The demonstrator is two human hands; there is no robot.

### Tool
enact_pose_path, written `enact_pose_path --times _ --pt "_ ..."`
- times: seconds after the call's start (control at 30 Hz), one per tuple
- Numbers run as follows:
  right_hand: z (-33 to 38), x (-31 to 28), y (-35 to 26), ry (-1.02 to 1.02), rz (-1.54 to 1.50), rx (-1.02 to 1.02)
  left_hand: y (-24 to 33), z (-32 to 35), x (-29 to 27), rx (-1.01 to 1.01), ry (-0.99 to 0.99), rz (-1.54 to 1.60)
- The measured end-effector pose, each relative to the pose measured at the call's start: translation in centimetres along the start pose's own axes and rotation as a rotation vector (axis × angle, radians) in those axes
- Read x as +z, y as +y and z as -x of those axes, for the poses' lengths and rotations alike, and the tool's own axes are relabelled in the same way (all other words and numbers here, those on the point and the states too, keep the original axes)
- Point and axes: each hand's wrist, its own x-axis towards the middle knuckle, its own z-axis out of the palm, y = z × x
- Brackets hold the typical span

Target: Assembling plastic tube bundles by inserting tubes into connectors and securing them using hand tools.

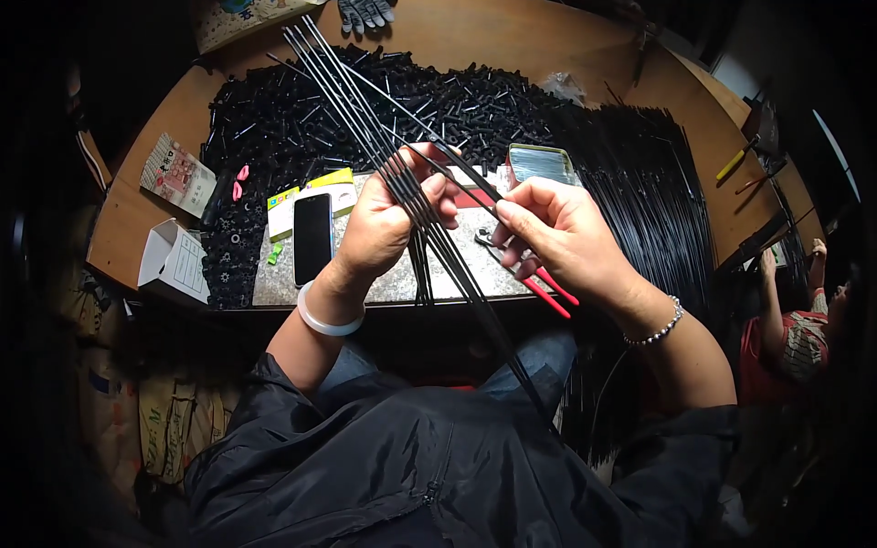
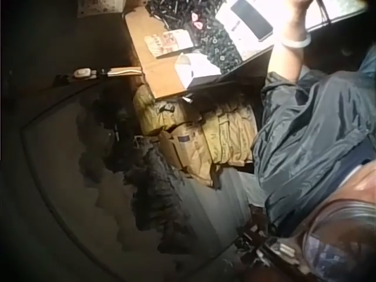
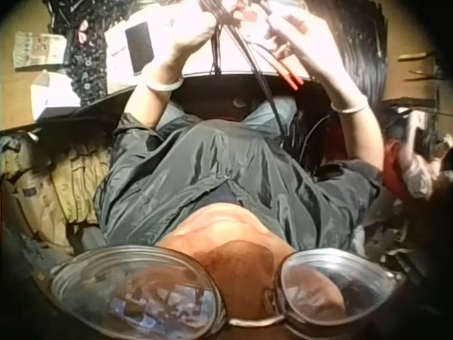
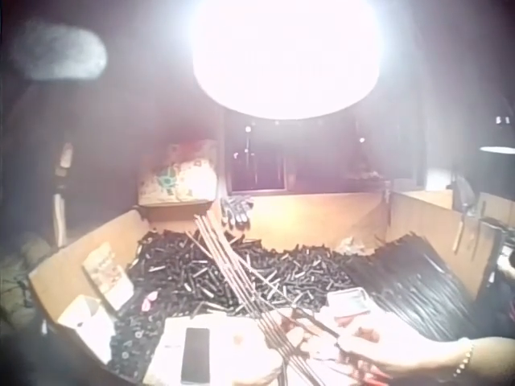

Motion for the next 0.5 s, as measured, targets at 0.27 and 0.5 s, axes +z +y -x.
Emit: enact_pose_path --times 0.27,0.5 --pt "-0.5 0.7 0.6 0.053 -0.015 -0.055 -0.5 -0.2 0.2 -0.012 -0.002 0.061" --pt "-0.7 0.7 0.9 0.209 0.449 -0.406 -0.5 -0.6 0.3 0.010 0.039 0.043"
